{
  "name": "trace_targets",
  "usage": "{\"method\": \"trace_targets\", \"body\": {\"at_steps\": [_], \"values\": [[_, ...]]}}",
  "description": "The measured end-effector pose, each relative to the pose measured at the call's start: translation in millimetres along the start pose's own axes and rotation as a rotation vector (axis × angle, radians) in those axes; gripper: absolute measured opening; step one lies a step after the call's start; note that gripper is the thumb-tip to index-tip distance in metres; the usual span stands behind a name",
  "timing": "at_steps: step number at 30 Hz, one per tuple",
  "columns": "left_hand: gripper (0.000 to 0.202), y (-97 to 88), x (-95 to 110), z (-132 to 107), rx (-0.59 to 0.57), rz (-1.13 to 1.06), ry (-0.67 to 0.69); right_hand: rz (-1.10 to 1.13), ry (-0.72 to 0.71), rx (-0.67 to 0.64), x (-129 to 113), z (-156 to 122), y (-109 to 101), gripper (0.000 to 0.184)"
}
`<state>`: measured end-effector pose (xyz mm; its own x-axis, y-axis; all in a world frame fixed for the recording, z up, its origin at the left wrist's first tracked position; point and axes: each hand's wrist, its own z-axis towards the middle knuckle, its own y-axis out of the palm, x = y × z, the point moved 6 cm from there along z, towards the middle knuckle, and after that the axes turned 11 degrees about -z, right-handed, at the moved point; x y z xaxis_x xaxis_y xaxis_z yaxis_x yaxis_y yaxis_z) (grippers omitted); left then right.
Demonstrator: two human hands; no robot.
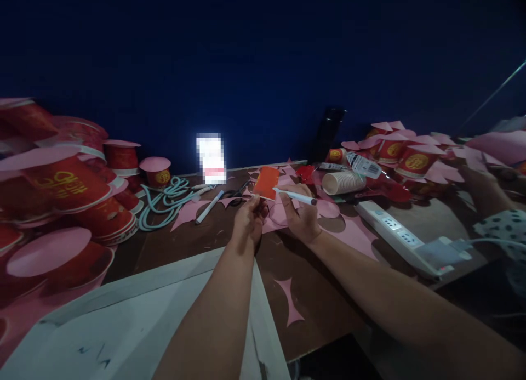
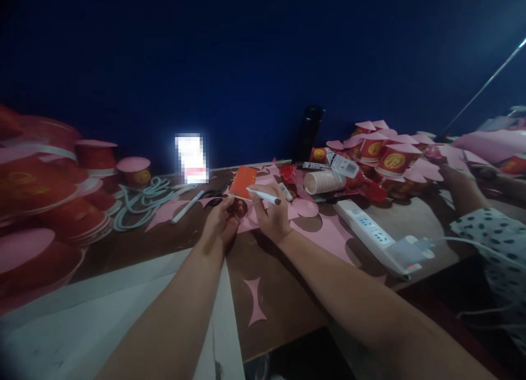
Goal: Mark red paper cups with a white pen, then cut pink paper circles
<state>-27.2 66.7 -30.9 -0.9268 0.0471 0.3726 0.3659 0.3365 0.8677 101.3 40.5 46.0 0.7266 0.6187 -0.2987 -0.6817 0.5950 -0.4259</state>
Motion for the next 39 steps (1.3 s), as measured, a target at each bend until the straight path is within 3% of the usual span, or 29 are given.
{"method": "trace_targets", "body": {"at_steps": [13,39], "values": [[0.006,6.1,-1.0,-0.8,-0.120,0.041,-0.003,-0.049,-0.013,-0.024,-3.5,-4.3,3.3,0.015],[0.003,4.6,-1.0,-2.8,-0.072,0.071,0.013,-0.072,-0.062,-0.049,-4.3,-3.5,7.1,0.014]]}}
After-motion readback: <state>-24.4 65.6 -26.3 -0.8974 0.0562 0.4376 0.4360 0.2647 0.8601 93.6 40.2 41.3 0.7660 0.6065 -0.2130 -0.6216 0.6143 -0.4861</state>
